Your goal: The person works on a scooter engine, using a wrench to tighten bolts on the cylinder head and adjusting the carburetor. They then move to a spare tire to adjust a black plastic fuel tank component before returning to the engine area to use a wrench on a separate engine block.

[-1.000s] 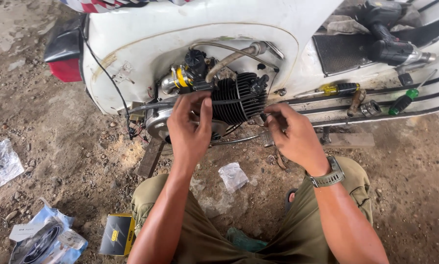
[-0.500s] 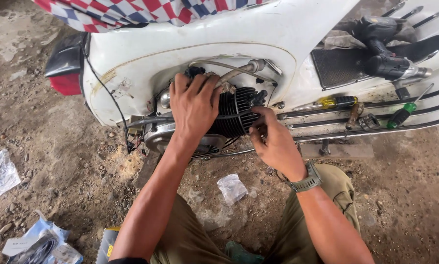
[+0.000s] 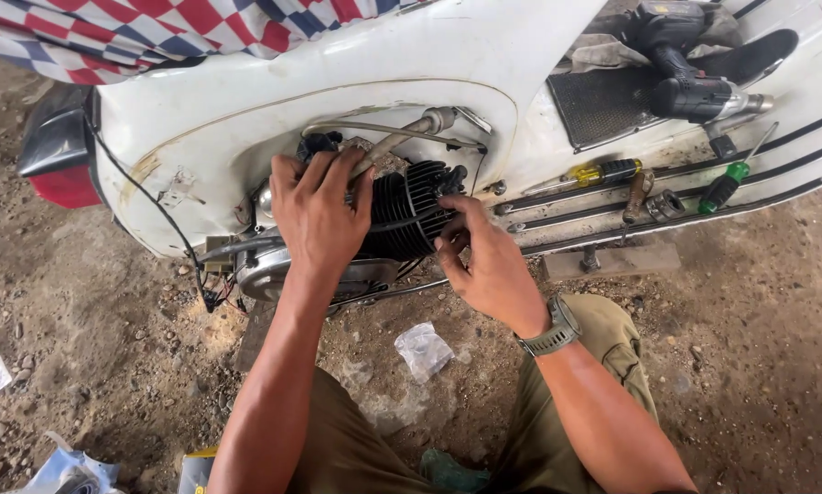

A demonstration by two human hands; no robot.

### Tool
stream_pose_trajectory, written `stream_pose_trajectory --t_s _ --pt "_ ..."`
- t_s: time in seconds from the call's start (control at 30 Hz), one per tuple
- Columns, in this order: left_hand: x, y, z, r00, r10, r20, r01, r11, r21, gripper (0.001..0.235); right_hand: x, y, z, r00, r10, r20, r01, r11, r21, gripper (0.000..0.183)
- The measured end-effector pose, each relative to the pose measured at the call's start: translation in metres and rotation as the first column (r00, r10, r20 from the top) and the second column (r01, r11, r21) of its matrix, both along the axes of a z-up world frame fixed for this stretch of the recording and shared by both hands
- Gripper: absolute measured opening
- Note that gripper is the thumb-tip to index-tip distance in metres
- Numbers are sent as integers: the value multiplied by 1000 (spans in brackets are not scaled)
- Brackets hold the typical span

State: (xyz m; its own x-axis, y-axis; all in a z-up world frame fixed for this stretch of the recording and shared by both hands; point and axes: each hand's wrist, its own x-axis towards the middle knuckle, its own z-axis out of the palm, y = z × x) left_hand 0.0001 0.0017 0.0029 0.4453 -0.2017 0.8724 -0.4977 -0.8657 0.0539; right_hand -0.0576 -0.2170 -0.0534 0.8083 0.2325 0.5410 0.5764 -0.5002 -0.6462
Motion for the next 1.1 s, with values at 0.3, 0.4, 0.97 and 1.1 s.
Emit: stream_pose_trajectory --t_s 0.3,0.4,0.97,1.1 --pt "-7 -1 8 997 -70 -38 66 993 -99 15 -9 7 16 998 -9 -59 8 1000 -13 54" --pt "-1 -1 1 998 -51 -36 47 992 -120 15 -11 9 17 995 -9 -98 7 1000 -17 52" --pt "-7 -6 -7 993 -114 -28 106 972 -212 12 -26 22 45 995 2 -103 -4 1000 -14 45" --pt "-13 -11 -4 990 -137 -28 126 962 -241 15 -24 14 33 996 -15 -89 11 999 -37 40"
